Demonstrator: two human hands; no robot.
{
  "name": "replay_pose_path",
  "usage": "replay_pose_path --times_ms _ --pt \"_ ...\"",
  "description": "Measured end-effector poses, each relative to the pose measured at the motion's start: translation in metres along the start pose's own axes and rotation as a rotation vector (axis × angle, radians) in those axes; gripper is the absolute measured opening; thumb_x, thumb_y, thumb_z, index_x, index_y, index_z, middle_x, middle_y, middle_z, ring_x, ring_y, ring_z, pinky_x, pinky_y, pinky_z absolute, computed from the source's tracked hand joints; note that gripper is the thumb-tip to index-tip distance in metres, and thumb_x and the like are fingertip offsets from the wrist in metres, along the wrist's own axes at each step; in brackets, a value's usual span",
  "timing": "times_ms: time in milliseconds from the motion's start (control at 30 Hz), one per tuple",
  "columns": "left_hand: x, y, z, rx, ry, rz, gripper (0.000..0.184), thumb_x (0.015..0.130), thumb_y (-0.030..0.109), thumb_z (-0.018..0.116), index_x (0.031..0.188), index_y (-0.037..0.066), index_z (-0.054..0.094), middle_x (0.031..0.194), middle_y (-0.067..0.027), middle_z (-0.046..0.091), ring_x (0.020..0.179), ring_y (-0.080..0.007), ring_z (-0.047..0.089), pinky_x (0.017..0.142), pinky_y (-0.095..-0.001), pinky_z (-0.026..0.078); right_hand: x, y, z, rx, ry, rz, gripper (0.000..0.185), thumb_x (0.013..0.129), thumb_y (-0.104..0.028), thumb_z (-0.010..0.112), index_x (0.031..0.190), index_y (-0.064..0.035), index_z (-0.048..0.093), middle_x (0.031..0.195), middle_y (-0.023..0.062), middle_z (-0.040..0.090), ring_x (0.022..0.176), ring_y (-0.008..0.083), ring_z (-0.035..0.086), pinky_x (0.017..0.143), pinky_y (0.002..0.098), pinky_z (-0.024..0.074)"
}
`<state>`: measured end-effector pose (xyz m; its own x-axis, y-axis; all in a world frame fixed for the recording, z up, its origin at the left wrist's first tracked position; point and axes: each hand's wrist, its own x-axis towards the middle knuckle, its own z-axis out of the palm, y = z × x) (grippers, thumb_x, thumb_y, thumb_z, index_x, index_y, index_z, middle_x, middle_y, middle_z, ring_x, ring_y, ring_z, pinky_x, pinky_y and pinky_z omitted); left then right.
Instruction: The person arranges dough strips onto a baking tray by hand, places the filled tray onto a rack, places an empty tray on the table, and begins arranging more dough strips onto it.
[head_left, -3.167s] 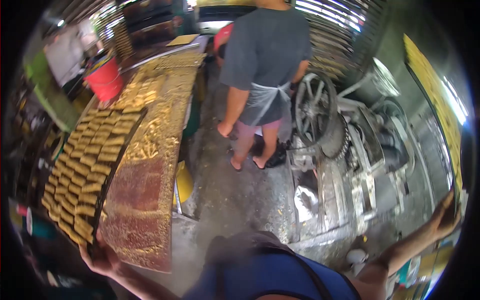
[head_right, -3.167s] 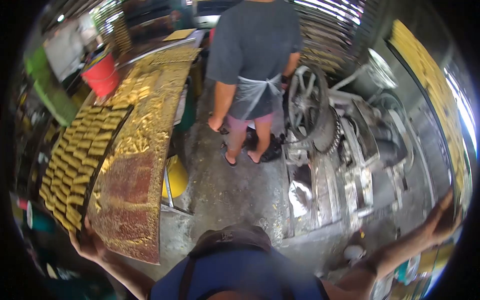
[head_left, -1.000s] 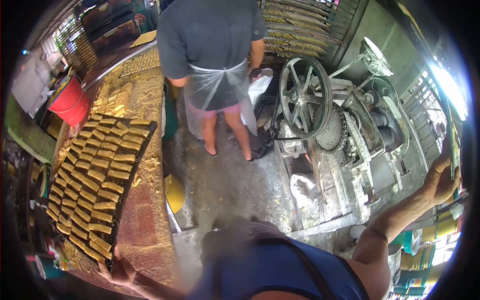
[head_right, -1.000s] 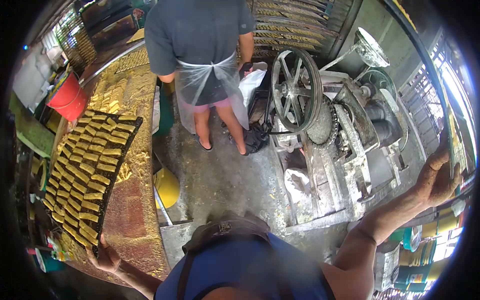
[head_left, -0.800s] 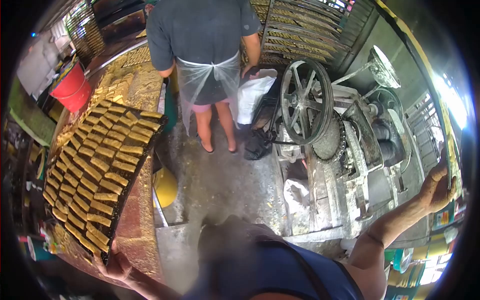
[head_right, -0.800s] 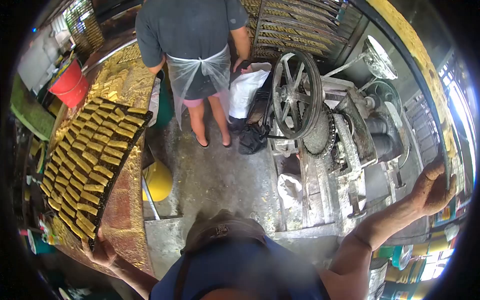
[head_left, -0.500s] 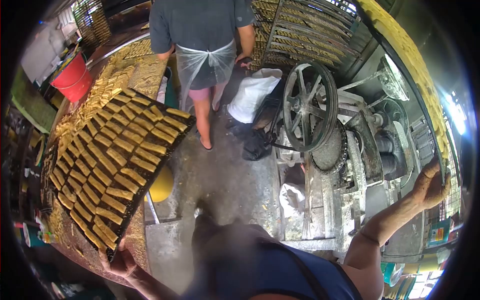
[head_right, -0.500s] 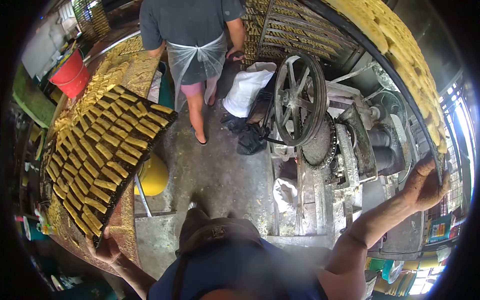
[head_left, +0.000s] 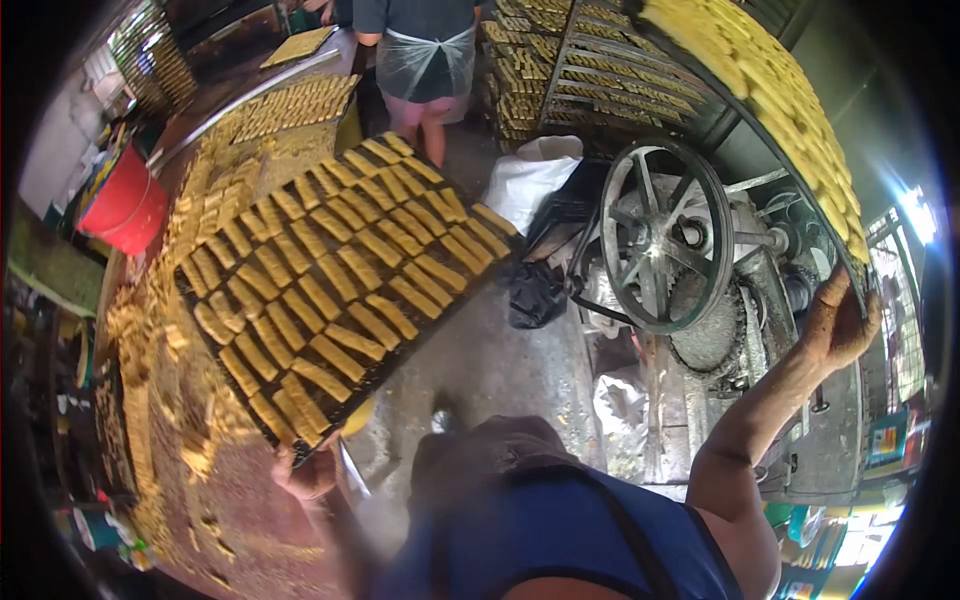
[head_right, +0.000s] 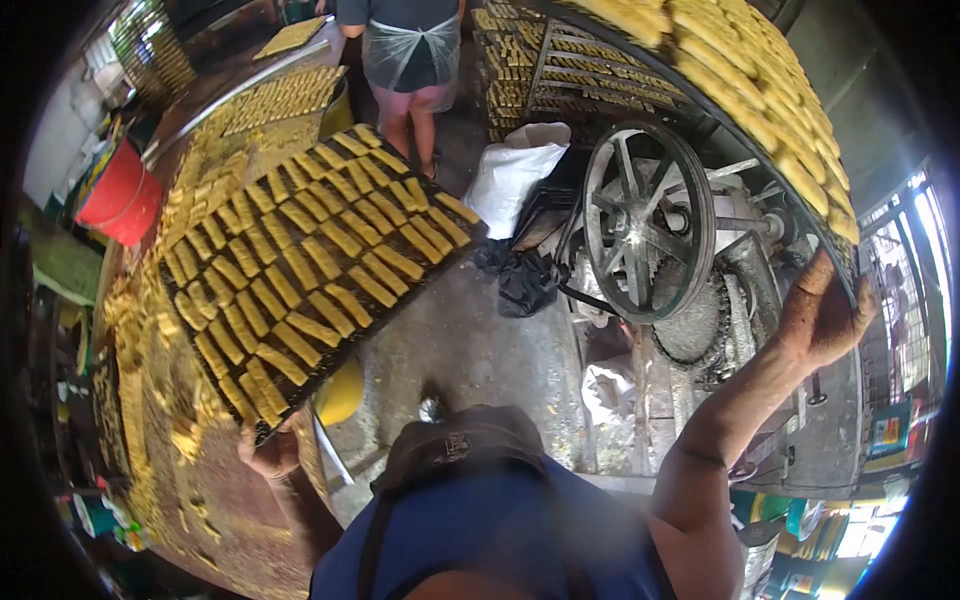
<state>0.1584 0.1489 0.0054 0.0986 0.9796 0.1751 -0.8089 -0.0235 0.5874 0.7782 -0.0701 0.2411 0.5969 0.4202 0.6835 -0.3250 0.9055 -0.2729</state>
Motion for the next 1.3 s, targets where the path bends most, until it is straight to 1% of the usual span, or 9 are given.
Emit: replay_pose_path --times_ms 100,233,333,500,633,667,900,1167,1300 --pt "0.053 -0.027 0.026 -0.037 -0.072 -0.123 0.068 0.083 0.021 0.066 0.142 0.000 0.040 0.134 -0.0201 0.055 0.116 -0.0379 0.060 0.089 -0.0592 0.055 0.013 0.059 0.001 -0.009 0.091 -0.048 0.070 0.082 0.003 0.060 0.139 0.0206 0.023 0.143 0.0364 0.036 0.136 0.0425 0.037 0.115 0.0498 0.0348" --pt "0.105 -0.087 0.049 -0.007 -0.058 -0.178 0.064 0.084 0.020 0.065 0.142 0.004 0.043 0.131 -0.0174 0.057 0.114 -0.0358 0.060 0.091 -0.0611 0.052 0.041 0.112 -0.037 0.054 0.084 -0.128 0.074 0.079 0.000 0.060 0.138 0.0213 0.022 0.141 0.0390 0.035 0.137 0.0476 0.034 0.116 0.0594 0.0273" --pt "0.162 -0.132 0.057 0.013 -0.098 -0.216 0.063 0.085 0.020 0.062 0.141 0.003 0.041 0.131 -0.0181 0.057 0.113 -0.0372 0.061 0.088 -0.0601 0.054 0.068 0.154 -0.063 0.242 -0.146 -0.020 0.071 0.080 -0.002 0.058 0.136 0.0222 0.023 0.143 0.0376 0.033 0.137 0.0477 0.033 0.116 0.0607 0.0270" --pt "0.256 -0.223 0.079 0.011 -0.092 -0.255 0.064 0.087 0.021 0.064 0.141 -0.001 0.039 0.136 -0.0211 0.053 0.118 -0.0403 0.058 0.095 -0.0602 0.052 0.120 0.211 -0.126 0.215 -0.223 -0.089 0.069 0.083 -0.007 0.056 0.136 0.0226 0.024 0.143 0.0375 0.035 0.136 0.0473 0.034 0.115 0.0606 0.0285" --pt "0.366 -0.261 0.056 0.017 -0.098 -0.323 0.060 0.087 0.021 0.065 0.138 -0.001 0.045 0.134 -0.0201 0.055 0.120 -0.0387 0.056 0.095 -0.0585 0.053 0.160 0.260 -0.135 0.017 -0.072 -0.231 0.055 0.085 -0.008 0.056 0.126 0.0257 0.040 0.128 0.0389 0.050 0.122 0.0473 0.051 0.110 0.0554 0.0404" --pt "0.343 -0.278 0.074 0.076 -0.091 -0.259 0.058 0.086 0.021 0.065 0.136 -0.002 0.047 0.132 -0.0189 0.056 0.119 -0.0379 0.058 0.095 -0.0578 0.053 0.164 0.240 -0.197 0.017 0.043 -0.295 0.056 0.084 -0.007 0.057 0.126 0.0256 0.039 0.129 0.0392 0.049 0.123 0.0473 0.051 0.110 0.0548 0.0404" --pt "0.460 -0.331 0.050 0.180 -0.064 -0.188 0.066 0.084 0.025 0.069 0.139 0.000 0.042 0.128 -0.0168 0.059 0.114 -0.0361 0.060 0.089 -0.0551 0.057 0.190 0.216 -0.264 -0.378 0.321 -0.551 0.061 0.073 -0.004 0.060 0.122 0.0273 0.039 0.123 0.0398 0.050 0.115 0.0474 0.055 0.105 0.0512 0.0450" --pt "0.601 -0.386 -0.022 0.182 -0.091 -0.217 0.075 0.079 0.007 0.068 0.146 0.013 0.034 0.133 -0.0133 0.055 0.117 -0.0385 0.058 0.089 -0.0623 0.053 0.194 0.214 -0.320 -0.788 0.413 -0.579 0.053 0.076 -0.007 0.064 0.115 0.0225 0.044 0.112 0.0331 0.053 0.104 0.0418 0.057 0.095 0.0469 0.0470" --pt "0.666 -0.406 -0.065 0.204 -0.142 -0.254 0.067 0.080 0.005 0.061 0.143 0.008 0.038 0.129 -0.0166 0.056 0.115 -0.0370 0.060 0.088 -0.0591 0.055 0.187 0.237 -0.328 -0.995 0.416 -0.597 0.049 0.077 -0.008 0.066 0.112 0.0200 0.046 0.107 0.0298 0.055 0.099 0.0390 0.058 0.090 0.0448 0.0480"
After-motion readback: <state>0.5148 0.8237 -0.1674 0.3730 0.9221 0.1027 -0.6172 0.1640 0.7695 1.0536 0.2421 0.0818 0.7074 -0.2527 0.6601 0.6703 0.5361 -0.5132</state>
